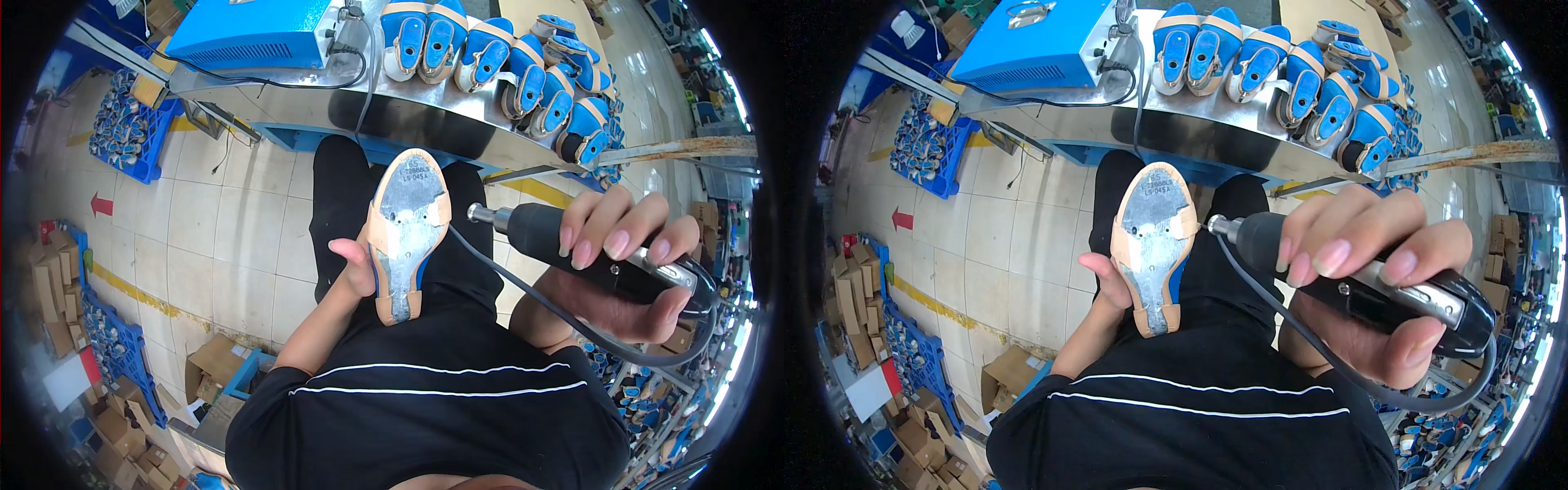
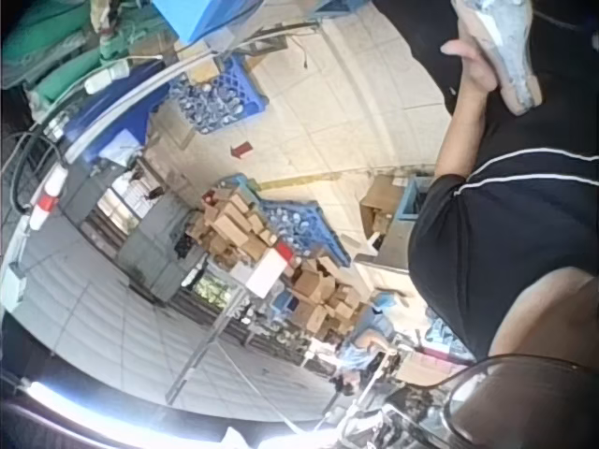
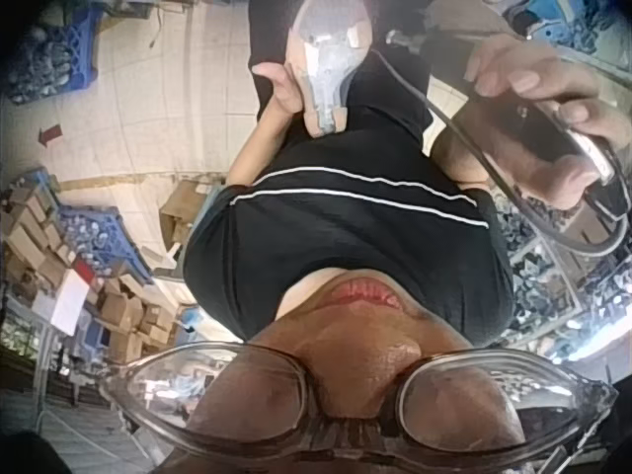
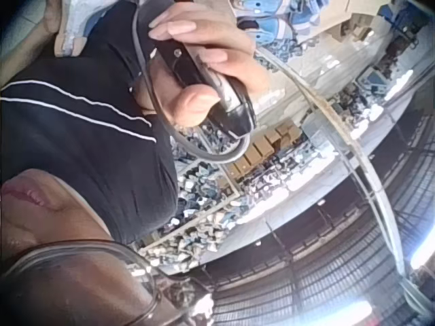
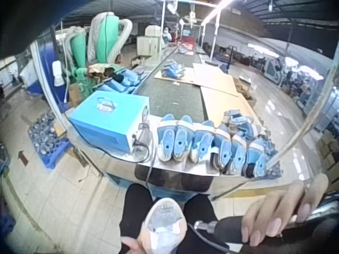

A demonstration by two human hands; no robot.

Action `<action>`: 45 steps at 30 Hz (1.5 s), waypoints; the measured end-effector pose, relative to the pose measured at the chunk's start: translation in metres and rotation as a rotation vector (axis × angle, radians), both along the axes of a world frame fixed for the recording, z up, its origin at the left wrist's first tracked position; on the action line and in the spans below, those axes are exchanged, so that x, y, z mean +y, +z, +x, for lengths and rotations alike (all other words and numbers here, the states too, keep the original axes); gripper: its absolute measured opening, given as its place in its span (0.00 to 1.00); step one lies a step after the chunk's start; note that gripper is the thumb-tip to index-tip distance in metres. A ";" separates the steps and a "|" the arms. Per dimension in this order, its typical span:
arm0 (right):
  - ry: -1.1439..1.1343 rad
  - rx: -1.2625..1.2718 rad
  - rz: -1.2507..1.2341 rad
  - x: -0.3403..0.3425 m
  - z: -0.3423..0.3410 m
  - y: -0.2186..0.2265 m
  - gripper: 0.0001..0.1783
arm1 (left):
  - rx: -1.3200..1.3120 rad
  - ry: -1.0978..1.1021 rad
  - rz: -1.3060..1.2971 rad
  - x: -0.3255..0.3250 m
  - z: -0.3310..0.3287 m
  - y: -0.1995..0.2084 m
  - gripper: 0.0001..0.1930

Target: The recorder uses a rotary tool to process shoe soles, then organizes shoes on a conveyor belt and stacks them on a pallet.

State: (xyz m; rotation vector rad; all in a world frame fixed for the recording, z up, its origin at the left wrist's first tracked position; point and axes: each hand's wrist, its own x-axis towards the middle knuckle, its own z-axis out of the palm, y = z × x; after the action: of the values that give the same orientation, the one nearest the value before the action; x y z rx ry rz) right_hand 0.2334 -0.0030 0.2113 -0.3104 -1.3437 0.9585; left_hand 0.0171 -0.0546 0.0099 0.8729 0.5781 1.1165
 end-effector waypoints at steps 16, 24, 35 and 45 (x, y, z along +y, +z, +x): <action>0.059 -0.098 -0.049 0.014 -0.011 -0.005 0.22 | -0.026 -0.064 -0.055 0.002 0.007 0.006 0.73; 0.120 -0.206 -0.145 0.019 -0.014 -0.004 0.20 | -0.024 -0.073 -0.042 0.003 0.014 0.002 0.73; 0.151 -0.067 -0.187 0.020 -0.012 -0.006 0.18 | 0.046 -0.012 -0.009 -0.003 0.014 0.011 0.72; 0.052 0.158 -0.056 0.018 0.031 -0.015 0.19 | -0.187 0.064 -0.152 0.001 0.023 -0.004 0.71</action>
State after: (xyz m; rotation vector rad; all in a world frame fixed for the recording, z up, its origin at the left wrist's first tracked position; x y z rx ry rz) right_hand 0.2644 0.0153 0.1967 -0.2383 -1.1872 1.0442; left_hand 0.0404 -0.0538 0.0059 0.6155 0.5310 1.1814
